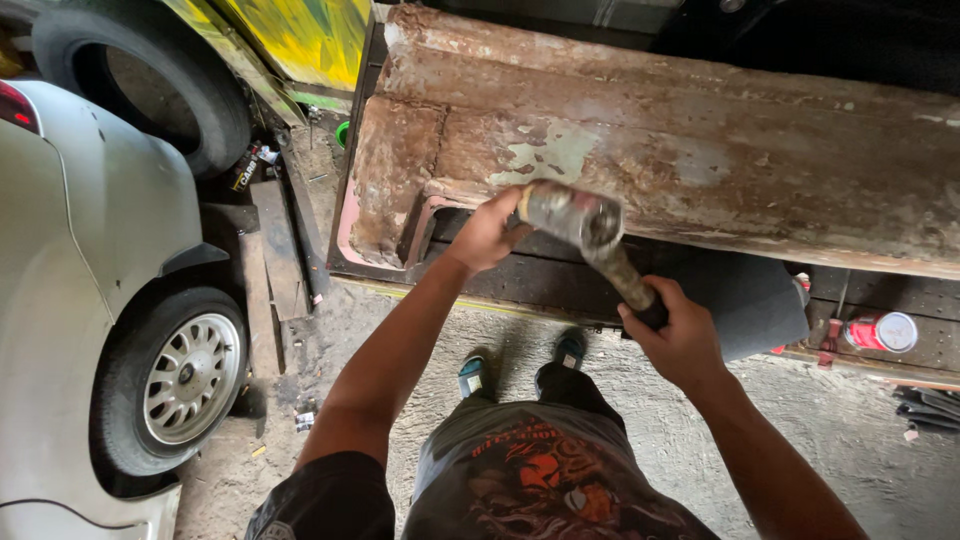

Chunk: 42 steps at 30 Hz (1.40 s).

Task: The person retrieves a hammer and a metal punch from a cluttered shelf, then uses them to work on a large, rusty car bumper placed on a wooden workbench. They repeatedly strike the punch against the bumper's surface, likely to remove rust or reshape the metal.

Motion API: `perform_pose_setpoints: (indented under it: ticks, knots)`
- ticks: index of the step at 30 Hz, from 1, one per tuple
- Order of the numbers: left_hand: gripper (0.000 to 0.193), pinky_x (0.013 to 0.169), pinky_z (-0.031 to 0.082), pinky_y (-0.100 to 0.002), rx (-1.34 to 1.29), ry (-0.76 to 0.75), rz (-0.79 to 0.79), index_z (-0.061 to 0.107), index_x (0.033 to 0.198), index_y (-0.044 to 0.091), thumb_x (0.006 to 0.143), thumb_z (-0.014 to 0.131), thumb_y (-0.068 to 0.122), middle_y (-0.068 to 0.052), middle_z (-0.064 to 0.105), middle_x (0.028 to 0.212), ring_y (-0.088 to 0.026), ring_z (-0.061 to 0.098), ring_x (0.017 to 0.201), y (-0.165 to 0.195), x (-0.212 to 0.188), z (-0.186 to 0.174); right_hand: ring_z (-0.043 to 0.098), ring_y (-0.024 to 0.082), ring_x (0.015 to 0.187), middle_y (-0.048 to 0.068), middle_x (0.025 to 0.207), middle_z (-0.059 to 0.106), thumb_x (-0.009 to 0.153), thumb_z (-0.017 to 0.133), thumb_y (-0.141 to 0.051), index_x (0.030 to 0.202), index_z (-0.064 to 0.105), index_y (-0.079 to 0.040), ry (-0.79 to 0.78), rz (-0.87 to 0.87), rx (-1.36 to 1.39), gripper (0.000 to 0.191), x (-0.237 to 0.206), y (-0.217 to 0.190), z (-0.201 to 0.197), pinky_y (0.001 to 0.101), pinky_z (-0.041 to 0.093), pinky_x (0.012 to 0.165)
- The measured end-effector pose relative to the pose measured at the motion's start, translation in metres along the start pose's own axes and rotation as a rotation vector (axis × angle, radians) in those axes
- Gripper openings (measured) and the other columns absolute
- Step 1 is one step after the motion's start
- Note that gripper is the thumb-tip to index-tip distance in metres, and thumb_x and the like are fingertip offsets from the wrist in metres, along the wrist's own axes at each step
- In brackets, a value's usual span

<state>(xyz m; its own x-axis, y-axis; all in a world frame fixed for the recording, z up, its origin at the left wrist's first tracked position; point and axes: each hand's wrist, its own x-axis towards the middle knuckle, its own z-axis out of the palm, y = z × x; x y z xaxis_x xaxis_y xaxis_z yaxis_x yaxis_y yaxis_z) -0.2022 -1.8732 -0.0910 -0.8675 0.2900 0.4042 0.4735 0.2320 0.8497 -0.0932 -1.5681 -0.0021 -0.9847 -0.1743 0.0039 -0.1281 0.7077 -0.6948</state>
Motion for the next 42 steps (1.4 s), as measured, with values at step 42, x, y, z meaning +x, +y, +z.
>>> perform_pose_setpoints:
  ticks: [42]
  knots:
    - [0.06,0.108,0.051,-0.037,-0.045,0.042,0.077,0.061,0.133,0.005,0.077,0.074,-0.011,-0.015,0.066,0.135,-0.03,0.064,0.128,-0.005,-0.011,-0.003,0.071,0.023,0.071,0.013,0.093,0.073,0.09,0.078,-0.033,0.122,0.068,-0.005,0.047,-0.276,-0.095,0.044,0.022,-0.043,-0.003,0.0332,0.055,0.061]
